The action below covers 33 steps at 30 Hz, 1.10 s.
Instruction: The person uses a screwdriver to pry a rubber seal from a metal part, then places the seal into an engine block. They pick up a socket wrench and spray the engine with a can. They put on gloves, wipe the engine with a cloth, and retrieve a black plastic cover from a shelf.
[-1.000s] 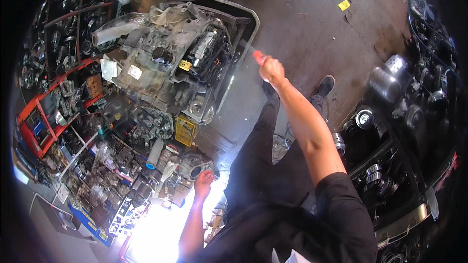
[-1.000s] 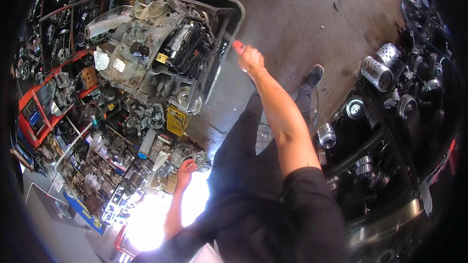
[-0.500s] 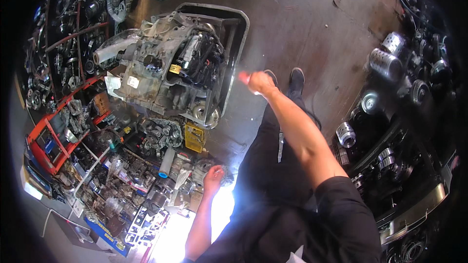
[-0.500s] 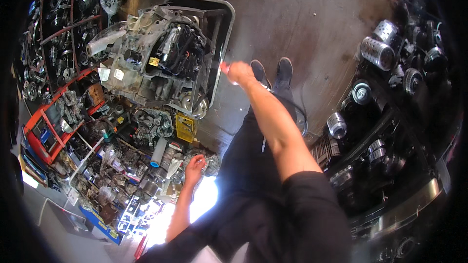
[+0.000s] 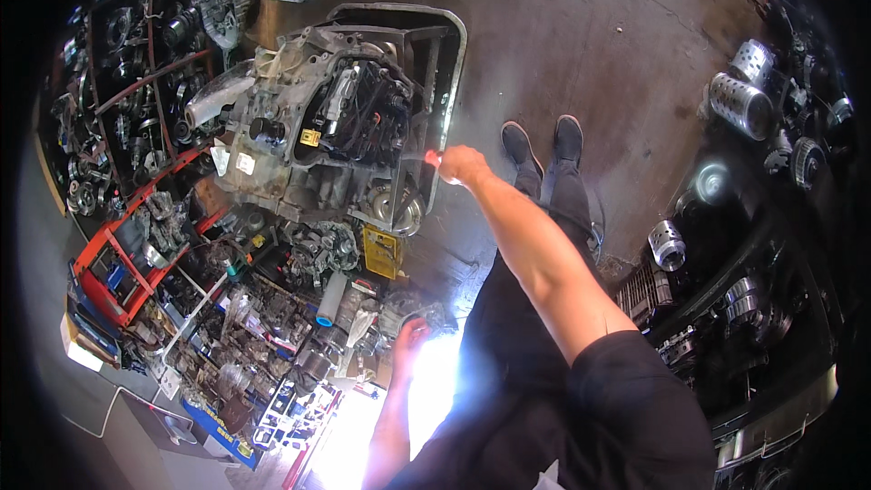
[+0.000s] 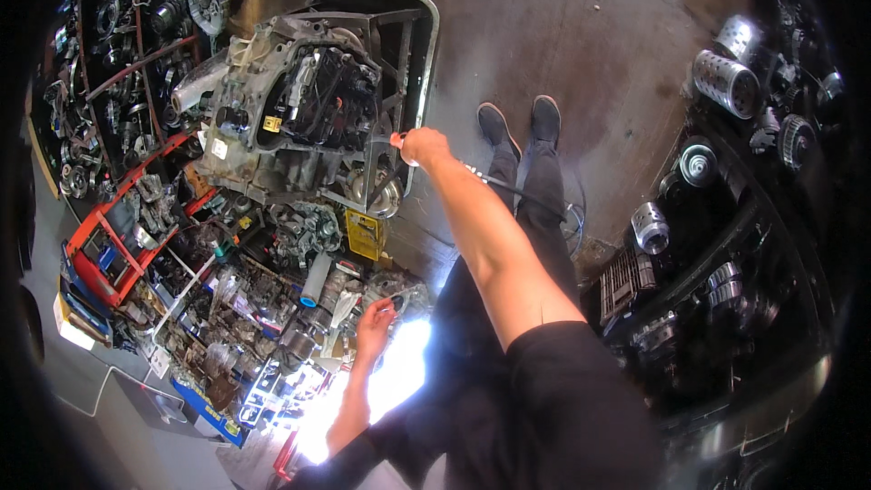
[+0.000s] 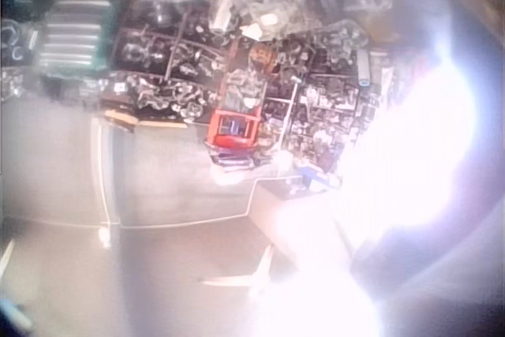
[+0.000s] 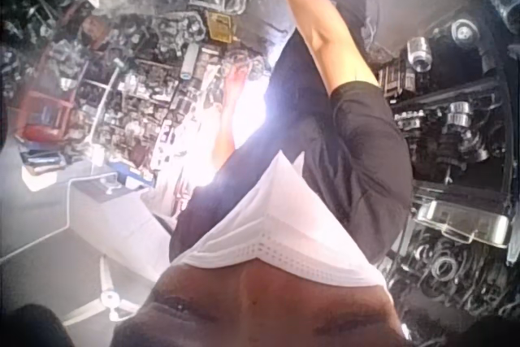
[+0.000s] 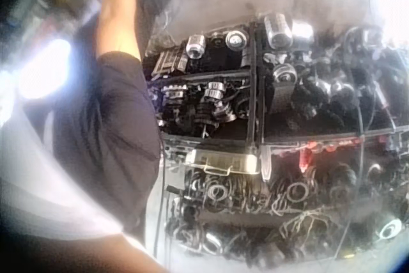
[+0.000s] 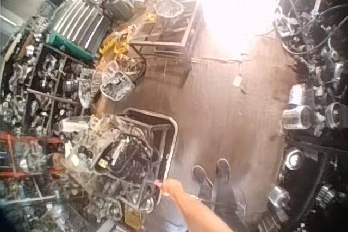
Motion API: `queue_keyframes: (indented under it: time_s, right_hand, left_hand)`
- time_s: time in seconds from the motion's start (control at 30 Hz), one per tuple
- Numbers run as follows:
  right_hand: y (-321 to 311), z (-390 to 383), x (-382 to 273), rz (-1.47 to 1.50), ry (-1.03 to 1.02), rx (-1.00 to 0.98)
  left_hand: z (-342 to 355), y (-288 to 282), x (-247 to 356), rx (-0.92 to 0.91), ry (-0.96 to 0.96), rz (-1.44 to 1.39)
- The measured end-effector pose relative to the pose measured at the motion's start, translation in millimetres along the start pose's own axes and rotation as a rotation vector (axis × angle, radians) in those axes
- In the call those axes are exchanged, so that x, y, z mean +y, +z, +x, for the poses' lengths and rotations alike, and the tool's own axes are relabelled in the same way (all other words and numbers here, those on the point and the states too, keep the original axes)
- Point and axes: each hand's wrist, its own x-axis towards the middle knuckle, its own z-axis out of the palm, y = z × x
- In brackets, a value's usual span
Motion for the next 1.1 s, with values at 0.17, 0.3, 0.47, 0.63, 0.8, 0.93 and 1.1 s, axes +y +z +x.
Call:
queue_keyframes:
  time_s: [0.17, 0.3, 0.47, 0.63, 0.8, 0.93, 1.1]
  right_hand:
    - [6.0, -2.5, 5.5, -0.029, -0.092, -0.195]
    - [11.6, -1.7, 11.4, 0.009, -0.039, -0.223]
    - [5.1, -5.4, 14.9, 0.117, 0.037, -0.307]
    - [-17.9, -24.5, 14.1, 0.055, -0.01, -0.13]
    - [-37.4, -49.8, 16.3, 0.136, 0.007, -0.209]
    - [-54.0, -48.5, 16.2, 0.083, -0.075, -0.012]
    - [-75.6, -42.3, 8.3, 0.062, -0.11, 0.157]
  left_hand:
    - [2.2, 8.0, -6.5, 0.006, -0.017, -0.037]
    - [0.1, 13.0, -13.8, 0.012, -0.051, -0.072]
    - [-1.4, 17.3, -14.5, 0.001, -0.022, -0.009]
    - [0.6, 23.7, -6.0, 0.002, 0.039, 0.005]
    - [0.1, 25.2, -0.9, 0.006, 0.034, 0.019]
    - [0.5, 23.9, -5.9, 0.0, 0.073, 0.018]
    - [-0.5, 23.2, -19.4, 0.071, 0.084, -0.052]
